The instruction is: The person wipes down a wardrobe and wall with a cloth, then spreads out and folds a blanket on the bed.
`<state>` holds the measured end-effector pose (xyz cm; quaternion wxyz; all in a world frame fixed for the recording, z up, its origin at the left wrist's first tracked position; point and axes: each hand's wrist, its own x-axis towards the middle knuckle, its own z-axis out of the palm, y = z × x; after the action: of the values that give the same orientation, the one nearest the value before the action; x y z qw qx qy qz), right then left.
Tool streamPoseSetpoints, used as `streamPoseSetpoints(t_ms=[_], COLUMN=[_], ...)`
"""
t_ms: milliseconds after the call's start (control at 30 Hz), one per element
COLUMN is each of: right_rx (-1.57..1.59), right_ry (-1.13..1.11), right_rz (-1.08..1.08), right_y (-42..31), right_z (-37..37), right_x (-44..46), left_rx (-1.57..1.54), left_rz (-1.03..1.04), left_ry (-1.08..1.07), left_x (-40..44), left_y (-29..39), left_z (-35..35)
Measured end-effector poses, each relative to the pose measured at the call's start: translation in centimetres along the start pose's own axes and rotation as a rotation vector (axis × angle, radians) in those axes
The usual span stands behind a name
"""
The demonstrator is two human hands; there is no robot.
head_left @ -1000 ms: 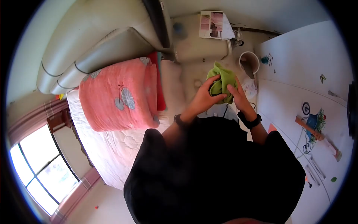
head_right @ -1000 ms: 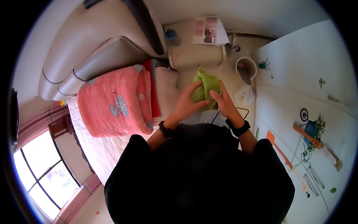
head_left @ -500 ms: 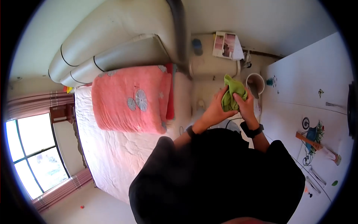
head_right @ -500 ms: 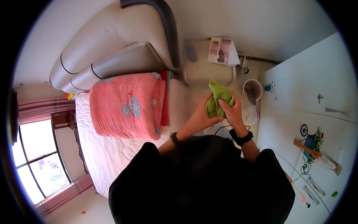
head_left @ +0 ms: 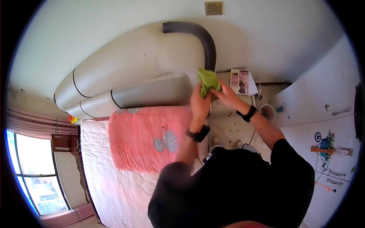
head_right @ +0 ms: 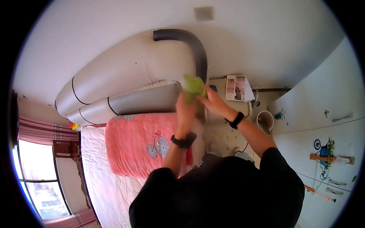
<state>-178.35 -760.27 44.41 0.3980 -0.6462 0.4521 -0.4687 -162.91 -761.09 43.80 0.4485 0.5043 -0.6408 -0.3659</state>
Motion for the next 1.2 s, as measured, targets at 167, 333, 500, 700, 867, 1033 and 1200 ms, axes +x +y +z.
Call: streamPoseSetpoints(t_ms=[167,333,500,700,867,1033,1200], right_rx=[-0.122,-0.148,-0.427,-0.412,-0.481,-0.180,-0.371], right_ry=[0.066,0.062,0.268,0.105,-0.099,-0.018,0.316], right_rz=[-0.093,0.229,0.010,0.460,0.604,0.844,0.663], right_y=[-0.5,3.8,11.0,18.5,21.6,23.5,30.8], right_z=[2.6,4.0,3.4,1.3,-0.7,-6.0,-14.7], right_x=[11.7,18.8,17.1,10.3,1.6,-6.4,-7.4], left_rx=[0.053,0.174,0.280,0.397,0.294,-0.047,-0.198], left_rz=[0.128,-0.010,-0.126,-0.353,-0.490,-0.466,-0.291], left_ry=[0.277,0.310,0.155,-0.072,-0.339,-0.387,-0.363], left_x=[9.4,15.9,16.4,12.4,4.2,-2.4,-0.8], left_y=[0.5,-3.2,-7.7,-11.8,-21.5,-21.9,-16.6], left_z=[-2.7,-3.3,0.0,5.9,12.9,19.7,26.5])
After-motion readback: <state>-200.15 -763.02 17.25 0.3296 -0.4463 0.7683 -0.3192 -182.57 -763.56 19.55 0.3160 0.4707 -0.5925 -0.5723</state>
